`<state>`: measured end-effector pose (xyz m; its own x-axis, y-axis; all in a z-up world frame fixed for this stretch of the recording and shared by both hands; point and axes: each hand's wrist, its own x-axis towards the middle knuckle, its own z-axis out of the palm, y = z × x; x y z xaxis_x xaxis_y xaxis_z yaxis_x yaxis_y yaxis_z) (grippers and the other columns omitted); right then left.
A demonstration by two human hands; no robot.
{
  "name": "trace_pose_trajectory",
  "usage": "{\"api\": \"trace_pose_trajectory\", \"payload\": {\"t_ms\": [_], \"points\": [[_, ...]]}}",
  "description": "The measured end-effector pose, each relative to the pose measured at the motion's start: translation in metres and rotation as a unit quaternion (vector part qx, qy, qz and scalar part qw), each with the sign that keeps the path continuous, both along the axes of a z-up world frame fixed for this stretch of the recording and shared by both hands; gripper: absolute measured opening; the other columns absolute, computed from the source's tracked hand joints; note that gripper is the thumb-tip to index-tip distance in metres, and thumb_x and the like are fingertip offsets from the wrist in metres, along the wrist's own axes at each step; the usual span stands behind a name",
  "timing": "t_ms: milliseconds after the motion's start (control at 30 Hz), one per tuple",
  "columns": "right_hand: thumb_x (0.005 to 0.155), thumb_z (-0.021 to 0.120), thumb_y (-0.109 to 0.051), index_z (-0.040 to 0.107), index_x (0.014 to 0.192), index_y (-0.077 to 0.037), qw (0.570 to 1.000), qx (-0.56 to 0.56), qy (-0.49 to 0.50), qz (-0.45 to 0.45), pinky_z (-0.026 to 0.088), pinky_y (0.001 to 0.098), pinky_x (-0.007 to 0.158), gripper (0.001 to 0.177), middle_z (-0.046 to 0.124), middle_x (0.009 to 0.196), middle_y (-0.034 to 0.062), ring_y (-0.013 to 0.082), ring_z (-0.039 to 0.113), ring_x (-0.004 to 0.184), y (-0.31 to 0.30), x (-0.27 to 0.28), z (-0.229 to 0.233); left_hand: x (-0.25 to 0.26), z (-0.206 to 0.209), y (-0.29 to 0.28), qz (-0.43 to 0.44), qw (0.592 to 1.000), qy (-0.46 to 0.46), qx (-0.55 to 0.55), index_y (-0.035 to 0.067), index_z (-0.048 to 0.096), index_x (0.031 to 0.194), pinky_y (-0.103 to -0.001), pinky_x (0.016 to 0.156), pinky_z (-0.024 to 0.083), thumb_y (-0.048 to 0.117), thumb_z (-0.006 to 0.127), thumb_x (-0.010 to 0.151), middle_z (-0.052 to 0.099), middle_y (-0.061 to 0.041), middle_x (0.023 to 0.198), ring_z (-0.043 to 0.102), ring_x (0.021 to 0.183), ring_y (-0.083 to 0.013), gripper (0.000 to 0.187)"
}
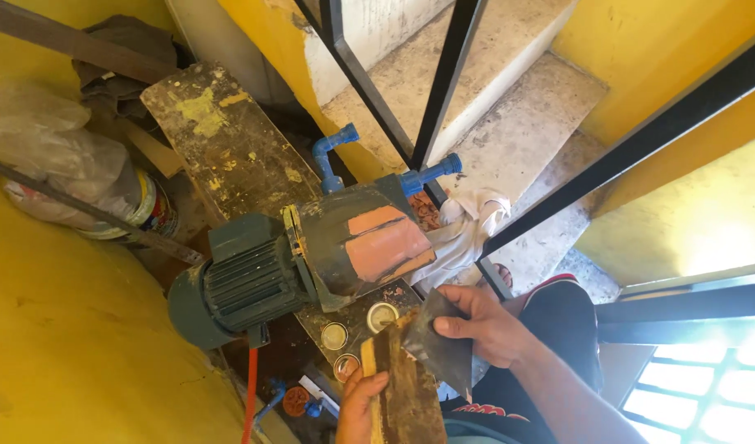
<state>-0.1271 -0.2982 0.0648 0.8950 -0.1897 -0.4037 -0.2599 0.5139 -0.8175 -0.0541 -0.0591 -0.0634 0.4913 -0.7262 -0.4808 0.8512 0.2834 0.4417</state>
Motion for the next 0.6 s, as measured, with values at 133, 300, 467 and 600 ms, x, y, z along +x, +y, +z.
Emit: {"api": "trace_pose_trajectory", "payload": {"t_ms": [133, 300, 467, 600], "points": [[0.082, 0.083, -0.019, 0.063, 0.122, 0.003, 0.999, 0.047, -0.002, 0.006, 0.055, 0.0318, 0.089, 0.049, 0.076, 0.107, 0.0086, 0.0152, 0.07, 0.097, -0.006, -0.013, -0.008, 0.015, 0.005, 0.008, -0.034, 0.999, 0.015, -0.033, -0.006, 0.063, 0.129, -0.041, 0.088, 0.06, 0.01, 0.057, 0.081, 0.075, -0.021, 0.115, 0.074, 0.1, -0.0294, 0.051], [0.082, 0.08, -0.019, 0.071, 0.115, -0.001, 0.957, -0.267, 0.112, 0.031, 0.057, 0.0325, 0.073, 0.038, 0.075, 0.092, 0.0047, 0.0127, 0.068, 0.082, -0.052, -0.02, 0.009, 0.043, -0.034, 0.043, 0.022, 0.998, -0.051, -0.002, -0.012, 0.06, 0.13, -0.043, 0.089, 0.061, 0.012, 0.058, 0.085, 0.073, -0.024, 0.116, 0.075, 0.099, -0.0322, 0.051], [0.079, 0.082, -0.017, 0.074, 0.105, -0.009, 0.832, -0.55, 0.077, -0.012, 0.057, 0.0302, 0.078, 0.028, 0.077, 0.093, 0.0008, 0.0121, 0.072, 0.086, -0.088, 0.01, 0.071, 0.053, 0.014, 0.045, 0.081, 0.995, -0.019, 0.058, -0.007, 0.059, 0.13, -0.044, 0.08, 0.061, 0.016, 0.055, 0.086, 0.073, -0.022, 0.11, 0.075, 0.091, -0.031, 0.051], [0.084, 0.079, -0.016, 0.075, 0.095, -0.014, 0.638, -0.747, -0.166, 0.084, 0.056, 0.0363, 0.079, 0.013, 0.073, 0.095, 0.0014, 0.0235, 0.069, 0.091, -0.098, 0.039, 0.093, 0.048, 0.015, 0.043, 0.098, 0.99, 0.0, 0.101, -0.006, 0.059, 0.129, -0.043, 0.074, 0.062, 0.016, 0.055, 0.086, 0.073, -0.022, 0.107, 0.074, 0.086, -0.03, 0.048]]}}
